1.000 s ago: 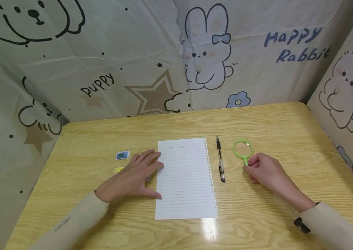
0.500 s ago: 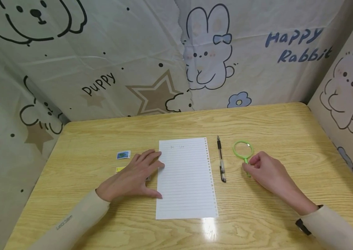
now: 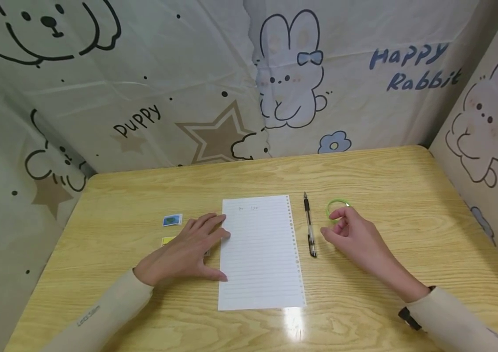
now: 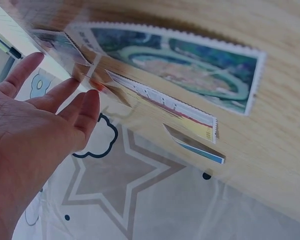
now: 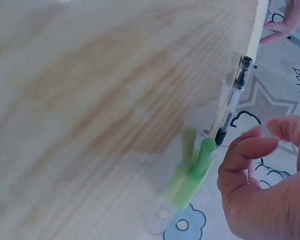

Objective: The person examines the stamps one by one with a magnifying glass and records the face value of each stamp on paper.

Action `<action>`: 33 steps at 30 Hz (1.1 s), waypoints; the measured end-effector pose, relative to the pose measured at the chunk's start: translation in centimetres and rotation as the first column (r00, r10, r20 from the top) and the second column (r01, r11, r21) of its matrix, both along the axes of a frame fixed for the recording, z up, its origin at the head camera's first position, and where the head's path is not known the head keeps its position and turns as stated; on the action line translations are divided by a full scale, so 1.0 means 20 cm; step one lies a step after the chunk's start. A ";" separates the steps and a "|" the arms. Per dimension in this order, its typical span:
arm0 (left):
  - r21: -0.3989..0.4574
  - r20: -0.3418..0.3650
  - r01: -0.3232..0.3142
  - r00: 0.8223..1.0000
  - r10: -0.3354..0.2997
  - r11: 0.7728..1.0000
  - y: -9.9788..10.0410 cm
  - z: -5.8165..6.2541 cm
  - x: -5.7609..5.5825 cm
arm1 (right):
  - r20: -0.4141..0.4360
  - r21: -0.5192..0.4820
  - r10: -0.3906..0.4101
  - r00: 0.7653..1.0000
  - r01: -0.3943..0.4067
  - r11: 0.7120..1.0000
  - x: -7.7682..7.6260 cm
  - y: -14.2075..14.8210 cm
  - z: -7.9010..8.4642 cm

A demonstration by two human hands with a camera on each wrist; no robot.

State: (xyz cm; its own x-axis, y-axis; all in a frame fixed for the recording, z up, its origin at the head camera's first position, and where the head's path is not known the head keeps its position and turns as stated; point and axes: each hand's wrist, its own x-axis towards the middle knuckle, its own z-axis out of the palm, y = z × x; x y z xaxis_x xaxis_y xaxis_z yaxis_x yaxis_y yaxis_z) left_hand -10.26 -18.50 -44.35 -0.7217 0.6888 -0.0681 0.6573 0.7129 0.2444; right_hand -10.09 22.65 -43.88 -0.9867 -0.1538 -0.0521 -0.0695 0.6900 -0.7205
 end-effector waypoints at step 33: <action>-0.007 -0.007 0.000 1.000 0.000 1.000 -0.01 -0.01 0.01 | 0.058 0.052 0.068 0.996 -0.071 0.996 -0.11 -0.22 -0.03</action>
State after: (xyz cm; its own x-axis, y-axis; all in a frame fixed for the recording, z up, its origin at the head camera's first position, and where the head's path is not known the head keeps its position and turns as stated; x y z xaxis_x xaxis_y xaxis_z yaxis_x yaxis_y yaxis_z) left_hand -9.99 -18.63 -44.48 -0.7221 0.6884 -0.0682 0.6590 0.7146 0.2349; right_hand -12.20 18.17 -44.42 -0.9691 -0.2172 -0.1167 -0.0794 0.7229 -0.6864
